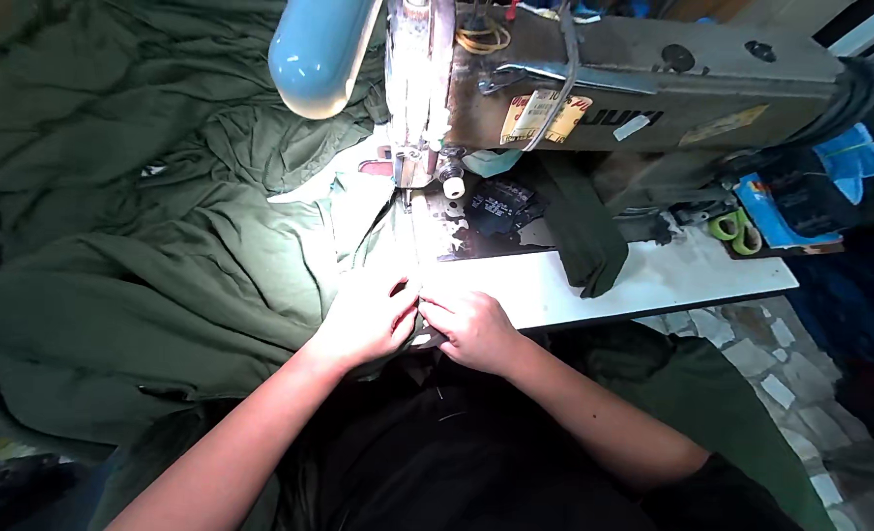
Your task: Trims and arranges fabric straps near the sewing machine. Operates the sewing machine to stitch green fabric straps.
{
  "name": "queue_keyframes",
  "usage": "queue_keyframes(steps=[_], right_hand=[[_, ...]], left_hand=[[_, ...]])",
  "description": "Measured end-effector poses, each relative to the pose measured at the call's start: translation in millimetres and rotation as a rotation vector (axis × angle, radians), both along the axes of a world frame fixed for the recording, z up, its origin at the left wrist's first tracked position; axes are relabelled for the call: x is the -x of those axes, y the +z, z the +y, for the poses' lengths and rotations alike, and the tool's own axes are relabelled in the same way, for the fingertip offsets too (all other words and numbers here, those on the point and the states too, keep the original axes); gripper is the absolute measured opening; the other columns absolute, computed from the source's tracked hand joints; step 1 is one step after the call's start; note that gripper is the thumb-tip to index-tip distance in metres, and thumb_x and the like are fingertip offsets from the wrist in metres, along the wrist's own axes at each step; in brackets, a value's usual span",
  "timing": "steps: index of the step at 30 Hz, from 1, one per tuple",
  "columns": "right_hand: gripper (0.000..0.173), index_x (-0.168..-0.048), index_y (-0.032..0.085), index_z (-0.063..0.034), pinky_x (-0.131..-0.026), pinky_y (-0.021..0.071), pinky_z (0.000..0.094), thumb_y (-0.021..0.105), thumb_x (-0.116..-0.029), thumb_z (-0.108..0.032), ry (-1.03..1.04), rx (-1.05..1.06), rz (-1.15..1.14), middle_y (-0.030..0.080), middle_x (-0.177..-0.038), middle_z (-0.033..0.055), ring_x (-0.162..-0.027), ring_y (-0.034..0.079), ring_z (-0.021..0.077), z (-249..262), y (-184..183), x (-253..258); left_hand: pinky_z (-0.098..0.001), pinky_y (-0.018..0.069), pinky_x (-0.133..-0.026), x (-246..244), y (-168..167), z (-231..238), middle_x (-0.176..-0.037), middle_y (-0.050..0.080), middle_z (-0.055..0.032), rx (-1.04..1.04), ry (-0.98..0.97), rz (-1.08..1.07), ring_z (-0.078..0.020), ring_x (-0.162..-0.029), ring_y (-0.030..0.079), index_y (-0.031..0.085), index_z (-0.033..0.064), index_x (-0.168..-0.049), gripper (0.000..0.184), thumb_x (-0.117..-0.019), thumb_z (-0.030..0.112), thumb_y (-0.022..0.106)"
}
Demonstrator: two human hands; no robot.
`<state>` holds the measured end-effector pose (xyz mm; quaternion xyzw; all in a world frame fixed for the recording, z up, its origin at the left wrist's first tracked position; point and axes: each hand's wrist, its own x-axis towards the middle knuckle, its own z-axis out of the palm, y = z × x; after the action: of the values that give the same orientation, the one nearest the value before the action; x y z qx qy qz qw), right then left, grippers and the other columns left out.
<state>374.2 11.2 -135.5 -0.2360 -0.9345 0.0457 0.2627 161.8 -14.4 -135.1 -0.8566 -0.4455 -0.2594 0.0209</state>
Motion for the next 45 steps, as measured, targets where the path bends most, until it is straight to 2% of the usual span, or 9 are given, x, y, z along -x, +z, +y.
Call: queue_keyframes(steps=[9, 13, 15, 18, 21, 25, 27, 30, 45], right_hand=[[0.019, -0.096, 0.077, -0.0055, -0.065, 0.0585, 0.0416, 0.068, -0.0828, -0.014, -0.021, 0.040, 0.004, 0.077, -0.106, 0.0110, -0.086, 0.075, 0.0257, 0, 1, 1], [0.017, -0.094, 0.077, -0.0048, -0.060, 0.0571, 0.0401, 0.069, -0.0797, -0.011, -0.084, 0.194, 0.156, 0.070, -0.082, 0.0106, -0.071, 0.069, 0.0235, 0, 13, -13], [0.021, -0.098, 0.075, -0.0010, -0.061, 0.0579, 0.0367, 0.070, -0.0775, -0.007, -0.158, 0.260, 0.232, 0.066, -0.090, 0.0132, -0.072, 0.066, 0.0208, 2, 22, -29], [0.040, -0.120, 0.072, 0.0005, -0.064, 0.0559, 0.0303, 0.063, -0.0812, -0.001, -0.323, 0.241, 0.284, 0.062, -0.110, 0.0184, -0.077, 0.063, 0.0173, 15, 41, -66], [0.036, -0.121, 0.070, 0.0018, -0.065, 0.0537, 0.0283, 0.054, -0.0891, 0.000, -0.519, 0.068, 0.322, 0.061, -0.118, 0.0241, -0.080, 0.062, 0.0185, 38, 53, -116], [0.030, -0.118, 0.067, 0.0100, -0.086, 0.0530, 0.0397, 0.049, -0.0954, 0.003, -0.808, -0.119, 0.391, 0.061, -0.118, 0.0325, -0.100, 0.062, 0.0337, 78, 51, -181], [0.037, -0.128, 0.064, 0.0077, -0.106, 0.0443, 0.0532, 0.050, -0.0941, 0.002, -0.892, -0.118, 0.362, 0.058, -0.132, 0.0333, -0.125, 0.056, 0.0448, 94, 39, -201], [0.053, -0.144, 0.054, 0.0021, -0.117, 0.0279, 0.0666, 0.052, -0.0910, 0.000, -0.923, -0.134, 0.246, 0.045, -0.153, 0.0316, -0.145, 0.037, 0.0518, 105, 11, -214], [0.046, -0.137, 0.058, 0.0054, -0.119, 0.0295, 0.0608, 0.049, -0.0932, -0.002, -0.965, -0.195, 0.293, 0.049, -0.150, 0.0313, -0.145, 0.038, 0.0505, 105, -7, -214]], left_hand=[[-0.0520, 0.0524, -0.084, 3, -3, 7, -0.110, 0.073, -0.0145, -0.019, -0.009, -0.004, -0.0322, -0.104, 0.069, 0.081, 0.0108, -0.103, 0.039, -0.0920, 0.033, 0.050], [-0.0534, 0.0508, -0.087, 5, -3, 10, -0.113, 0.073, -0.0150, 0.006, 0.002, -0.015, -0.0332, -0.106, 0.068, 0.081, 0.0103, -0.105, 0.040, -0.0924, 0.035, 0.051], [-0.0557, 0.0517, -0.087, 5, -1, 12, -0.115, 0.073, -0.0160, 0.032, 0.025, -0.003, -0.0343, -0.108, 0.069, 0.080, 0.0103, -0.107, 0.043, -0.0929, 0.037, 0.050], [-0.0545, 0.0511, -0.090, 8, -5, 20, -0.115, 0.072, -0.0148, 0.006, 0.021, -0.006, -0.0333, -0.110, 0.067, 0.080, 0.0107, -0.109, 0.045, -0.0934, 0.040, 0.049], [-0.0568, 0.0507, -0.092, 9, -2, 26, -0.119, 0.071, -0.0152, 0.049, 0.038, 0.017, -0.0346, -0.114, 0.066, 0.078, 0.0100, -0.114, 0.045, -0.0937, 0.039, 0.051], [-0.0564, 0.0511, -0.093, 11, -4, 36, -0.118, 0.071, -0.0154, 0.031, 0.053, -0.011, -0.0343, -0.113, 0.066, 0.077, 0.0094, -0.115, 0.042, -0.0913, 0.037, 0.055], [-0.0565, 0.0524, -0.093, 11, 0, 42, -0.118, 0.072, -0.0161, 0.006, 0.049, -0.020, -0.0351, -0.113, 0.068, 0.078, 0.0079, -0.112, 0.041, -0.0924, 0.035, 0.055], [-0.0555, 0.0520, -0.095, 12, 2, 51, -0.120, 0.072, -0.0150, -0.003, 0.053, -0.020, -0.0339, -0.114, 0.067, 0.078, 0.0089, -0.111, 0.039, -0.0948, 0.035, 0.054], [-0.0596, 0.0507, -0.092, 25, 11, 95, -0.115, 0.071, -0.0153, 0.113, 0.092, 0.016, -0.0373, -0.112, 0.066, 0.077, 0.0075, -0.110, 0.040, -0.0938, 0.038, 0.057]])
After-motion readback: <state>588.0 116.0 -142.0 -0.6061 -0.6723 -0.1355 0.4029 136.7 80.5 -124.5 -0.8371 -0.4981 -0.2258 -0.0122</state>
